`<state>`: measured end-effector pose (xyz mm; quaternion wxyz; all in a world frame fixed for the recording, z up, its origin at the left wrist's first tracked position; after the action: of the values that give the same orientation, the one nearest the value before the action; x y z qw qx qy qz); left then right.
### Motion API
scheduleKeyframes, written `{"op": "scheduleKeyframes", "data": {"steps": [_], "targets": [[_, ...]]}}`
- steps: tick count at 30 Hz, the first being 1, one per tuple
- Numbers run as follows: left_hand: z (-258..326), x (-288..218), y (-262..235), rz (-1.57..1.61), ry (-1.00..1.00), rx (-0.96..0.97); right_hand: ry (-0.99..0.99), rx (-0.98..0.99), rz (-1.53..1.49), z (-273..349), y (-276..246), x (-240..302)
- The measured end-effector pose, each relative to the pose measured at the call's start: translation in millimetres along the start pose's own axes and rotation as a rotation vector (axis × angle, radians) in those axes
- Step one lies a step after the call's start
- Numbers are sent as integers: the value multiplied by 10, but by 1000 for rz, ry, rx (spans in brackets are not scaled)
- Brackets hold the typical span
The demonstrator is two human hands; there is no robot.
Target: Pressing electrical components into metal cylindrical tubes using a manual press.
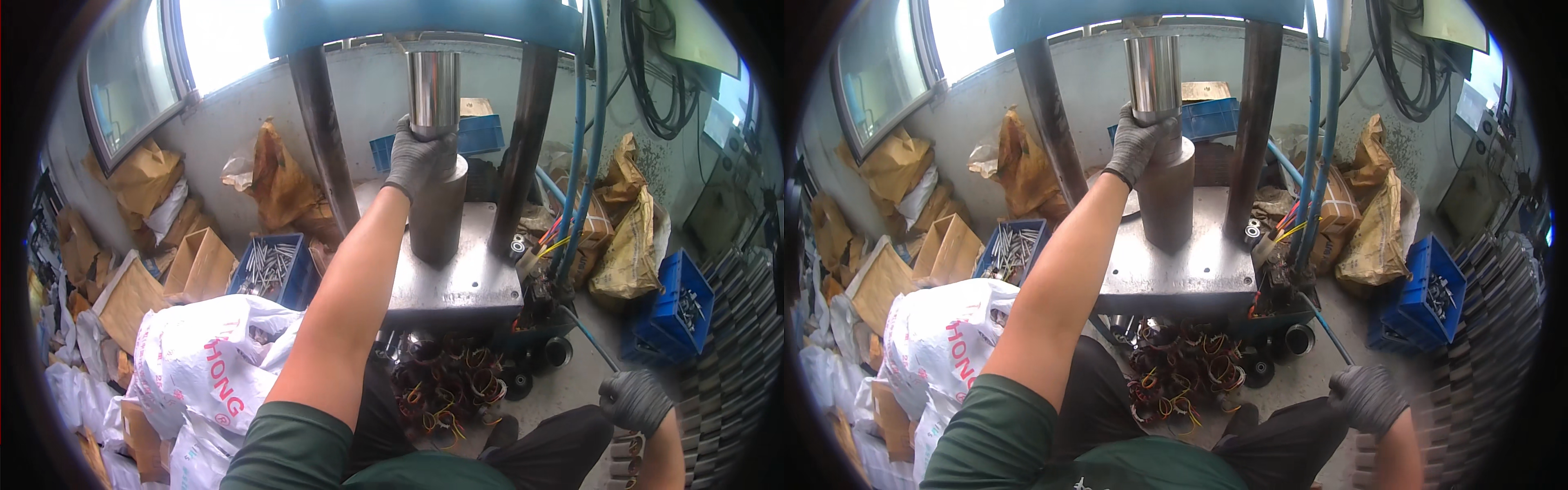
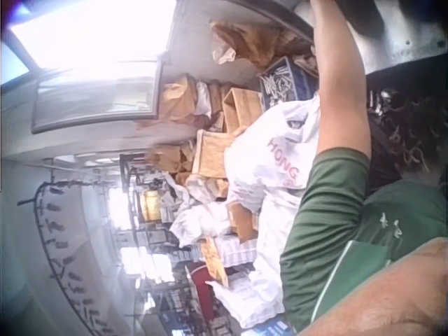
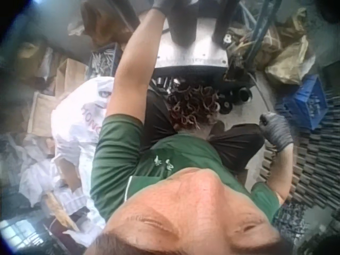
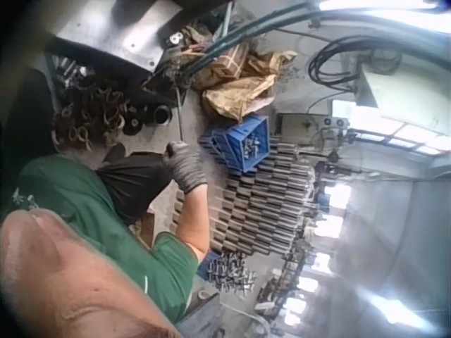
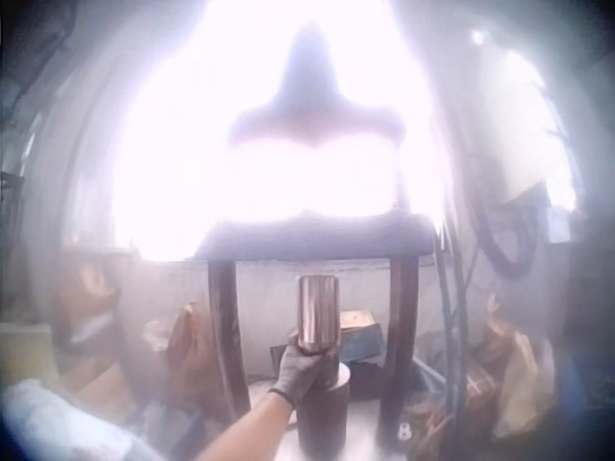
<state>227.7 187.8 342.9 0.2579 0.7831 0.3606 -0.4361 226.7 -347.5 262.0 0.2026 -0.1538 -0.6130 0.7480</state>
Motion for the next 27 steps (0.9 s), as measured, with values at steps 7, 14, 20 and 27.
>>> {"op": "scheduleKeyframes", "data": {"steps": [7, 14, 20, 27], "targets": [[-312, 312, -111, -26, 11, 46, 164, -271, -46, 183, 263, 212], [-261, 320, -99, -73, 37, 73, 250, -398, -169, 250, 325, 206], [-243, 238, -66, 3, 60, 112, 246, -432, -200, 260, 329, 186], [-268, 257, -81, -61, 83, 89, 213, -484, -190, 269, 340, 174]]}}
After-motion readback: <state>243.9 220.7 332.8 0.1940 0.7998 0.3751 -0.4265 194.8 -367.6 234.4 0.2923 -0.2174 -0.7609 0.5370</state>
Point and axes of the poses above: each hand's wrist, its own z-axis away from the middle knuckle, its own y-axis out of the palm, x = y × z, the point moved 5 cm from there along -z, towards the middle knuckle, and after that the axes turned 3 degrees about -z, right-handed, at the moved point
